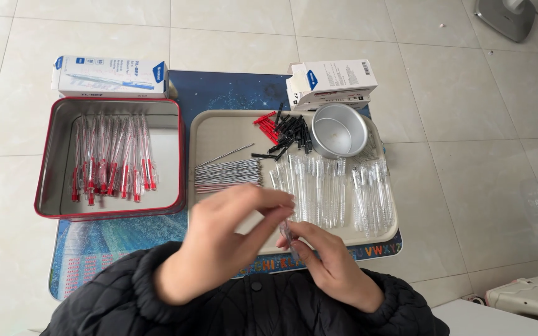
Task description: Assembling small plastic components by inserting sticks into tubes and attaching red caps
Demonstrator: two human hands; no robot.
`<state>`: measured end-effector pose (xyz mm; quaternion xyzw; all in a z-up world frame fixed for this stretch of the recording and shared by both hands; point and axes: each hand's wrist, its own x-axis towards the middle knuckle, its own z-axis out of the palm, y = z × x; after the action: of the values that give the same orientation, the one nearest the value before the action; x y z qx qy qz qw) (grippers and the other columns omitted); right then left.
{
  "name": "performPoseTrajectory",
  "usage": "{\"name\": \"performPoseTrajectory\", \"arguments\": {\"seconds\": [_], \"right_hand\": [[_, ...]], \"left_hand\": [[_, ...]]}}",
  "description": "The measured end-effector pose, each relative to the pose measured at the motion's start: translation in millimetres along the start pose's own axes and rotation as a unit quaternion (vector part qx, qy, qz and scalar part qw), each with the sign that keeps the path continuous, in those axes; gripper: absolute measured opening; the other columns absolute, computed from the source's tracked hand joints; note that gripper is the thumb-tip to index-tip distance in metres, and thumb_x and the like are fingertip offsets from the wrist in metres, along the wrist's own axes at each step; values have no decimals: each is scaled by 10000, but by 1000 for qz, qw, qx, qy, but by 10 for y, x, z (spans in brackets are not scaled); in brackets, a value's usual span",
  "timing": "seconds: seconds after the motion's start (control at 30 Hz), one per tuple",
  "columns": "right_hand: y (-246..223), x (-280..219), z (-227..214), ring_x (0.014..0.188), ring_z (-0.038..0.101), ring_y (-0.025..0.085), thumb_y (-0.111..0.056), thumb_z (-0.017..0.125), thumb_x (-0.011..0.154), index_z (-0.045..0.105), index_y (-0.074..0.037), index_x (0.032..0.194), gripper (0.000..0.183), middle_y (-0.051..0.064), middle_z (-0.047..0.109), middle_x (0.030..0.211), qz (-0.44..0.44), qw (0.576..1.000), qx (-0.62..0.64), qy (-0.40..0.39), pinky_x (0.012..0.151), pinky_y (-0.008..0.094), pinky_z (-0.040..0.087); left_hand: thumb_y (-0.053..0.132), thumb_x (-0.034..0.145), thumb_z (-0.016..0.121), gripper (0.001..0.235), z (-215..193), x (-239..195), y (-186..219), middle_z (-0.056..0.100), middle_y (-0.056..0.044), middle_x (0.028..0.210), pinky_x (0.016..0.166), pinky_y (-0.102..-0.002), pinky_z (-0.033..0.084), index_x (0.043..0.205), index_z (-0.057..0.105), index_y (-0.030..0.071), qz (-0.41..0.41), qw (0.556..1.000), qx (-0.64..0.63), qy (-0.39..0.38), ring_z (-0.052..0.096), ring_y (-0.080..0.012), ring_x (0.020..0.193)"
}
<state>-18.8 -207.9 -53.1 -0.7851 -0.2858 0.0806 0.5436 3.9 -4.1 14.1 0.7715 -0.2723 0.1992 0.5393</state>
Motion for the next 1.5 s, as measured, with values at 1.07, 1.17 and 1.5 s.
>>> {"name": "performPoseTrajectory", "arguments": {"seconds": [1.07,1.17,1.5], "right_hand": [[15,-64,-280,750,710,233,-25,654,832,646,28,1003,180,151,653,922,2,955,103,279,744,258,611],[-21,-35,-218,802,672,216,-17,664,822,652,17,1002,184,156,670,933,-1,957,98,273,758,254,579],[-178,66,-59,830,650,206,19,683,801,659,0,989,191,150,659,920,-30,966,80,245,772,244,578]], "left_hand": [[52,829,608,53,-8,698,-203,628,-36,721,600,-325,428,789,600,86,-51,979,131,-148,587,-203,650],[62,847,649,12,-178,446,268,651,-37,809,713,-253,506,847,637,58,12,994,35,-101,645,-150,744],[74,888,599,49,-323,131,223,598,-75,889,765,-284,509,911,629,43,47,993,81,-78,624,-194,823]]}}
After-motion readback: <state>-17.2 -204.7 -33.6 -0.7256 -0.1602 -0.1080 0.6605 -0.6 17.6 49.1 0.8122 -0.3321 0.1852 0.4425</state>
